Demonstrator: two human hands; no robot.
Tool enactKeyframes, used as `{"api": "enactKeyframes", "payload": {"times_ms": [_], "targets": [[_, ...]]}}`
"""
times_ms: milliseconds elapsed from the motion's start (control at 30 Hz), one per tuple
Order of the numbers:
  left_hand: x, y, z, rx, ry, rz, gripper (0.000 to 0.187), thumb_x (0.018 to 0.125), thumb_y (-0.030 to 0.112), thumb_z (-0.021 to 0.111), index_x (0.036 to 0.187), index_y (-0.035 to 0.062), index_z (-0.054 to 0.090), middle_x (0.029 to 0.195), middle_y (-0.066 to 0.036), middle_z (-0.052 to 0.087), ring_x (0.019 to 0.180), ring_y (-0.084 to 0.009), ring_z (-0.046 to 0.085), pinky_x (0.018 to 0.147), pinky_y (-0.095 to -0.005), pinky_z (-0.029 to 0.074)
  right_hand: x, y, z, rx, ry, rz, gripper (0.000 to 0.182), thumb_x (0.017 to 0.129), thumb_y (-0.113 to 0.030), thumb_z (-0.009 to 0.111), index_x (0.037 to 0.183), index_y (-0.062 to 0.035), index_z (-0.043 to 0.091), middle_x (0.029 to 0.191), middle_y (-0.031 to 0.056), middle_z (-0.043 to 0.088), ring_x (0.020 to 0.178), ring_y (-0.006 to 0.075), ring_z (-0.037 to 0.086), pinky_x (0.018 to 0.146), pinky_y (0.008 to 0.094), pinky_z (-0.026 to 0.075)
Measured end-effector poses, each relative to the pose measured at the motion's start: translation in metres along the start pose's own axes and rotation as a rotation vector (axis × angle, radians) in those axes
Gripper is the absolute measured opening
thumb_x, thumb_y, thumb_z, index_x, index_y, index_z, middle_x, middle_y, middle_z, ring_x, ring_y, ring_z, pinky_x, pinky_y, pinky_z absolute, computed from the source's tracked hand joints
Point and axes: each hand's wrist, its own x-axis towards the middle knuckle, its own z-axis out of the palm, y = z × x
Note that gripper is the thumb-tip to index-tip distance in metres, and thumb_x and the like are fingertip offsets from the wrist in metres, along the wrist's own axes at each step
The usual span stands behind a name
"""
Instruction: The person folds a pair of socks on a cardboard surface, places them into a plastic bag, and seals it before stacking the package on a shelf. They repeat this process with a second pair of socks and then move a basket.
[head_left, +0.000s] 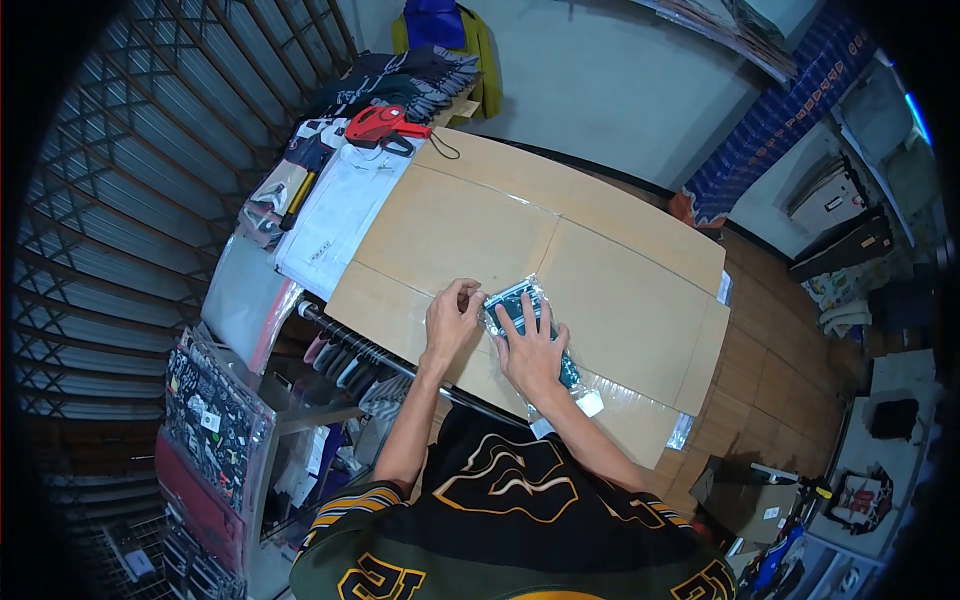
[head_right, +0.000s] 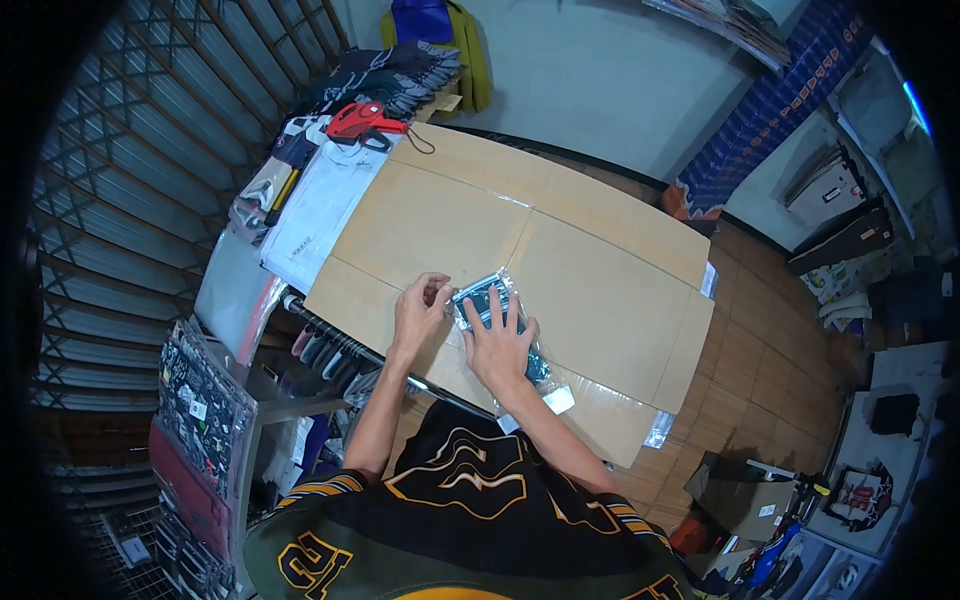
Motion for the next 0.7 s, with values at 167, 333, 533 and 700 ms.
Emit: {"api": "enactKeyframes", "payload": {"times_ms": [167, 333, 533, 700], "targets": [[0.006, 0.006, -0.001, 0.002, -0.098, 0.023, 0.028, 0.102, 0.022, 0.066, 0.113, -0.0012, 0.076, 0.098, -0.02, 0.08, 0.091, -0.0325, 0.079, 0.086, -0.0406, 0.06, 0.0, 0.0, 0.0, 0.013, 0.001, -0.005, 0.056, 0.099, -0.039, 0.069, 0.153, -0.0283, 0.059, 0.166, 0.0172, 0.041, 0.153, 0.0452, 0.032, 0.108, 0.075, 0.033], [0.015, 0.01, -0.005, 0.108, -0.209, 0.017, 0.031, 0.103, 0.023, 0.066, 0.114, -0.0038, 0.077, 0.101, -0.021, 0.08, 0.095, -0.0312, 0.079, 0.086, -0.04, 0.06, -0.001, -0.001, -0.003, 0.033, 0.009, -0.009, 0.056, 0.098, -0.037, 0.07, 0.152, -0.0267, 0.059, 0.166, 0.0184, 0.042, 0.151, 0.0457, 0.034, 0.109, 0.0748, 0.032], [0.027, 0.002, -0.006, 0.148, -0.338, -0.01, 0.036, 0.103, 0.029, 0.071, 0.113, -0.0046, 0.078, 0.096, -0.019, 0.08, 0.085, -0.0244, 0.077, 0.079, -0.0381, 0.06, -0.004, 0.003, -0.005, 0.06, 0.052, -0.044, 0.07, 0.097, -0.037, 0.07, 0.162, -0.0208, 0.047, 0.165, 0.0204, 0.043, 0.152, 0.0453, 0.036, 0.112, 0.0719, 0.033], [0.016, -0.004, -0.013, 0.058, -0.439, -0.057, 0.036, 0.099, 0.029, 0.079, 0.112, -0.0045, 0.079, 0.091, -0.015, 0.079, 0.082, -0.0172, 0.073, 0.075, -0.0343, 0.058, -0.009, 0.008, -0.012, 0.335, 0.135, -0.095, 0.09, 0.092, -0.035, 0.077, 0.165, -0.0052, 0.034, 0.164, 0.0243, 0.043, 0.15, 0.0449, 0.041, 0.117, 0.0645, 0.034]]}}
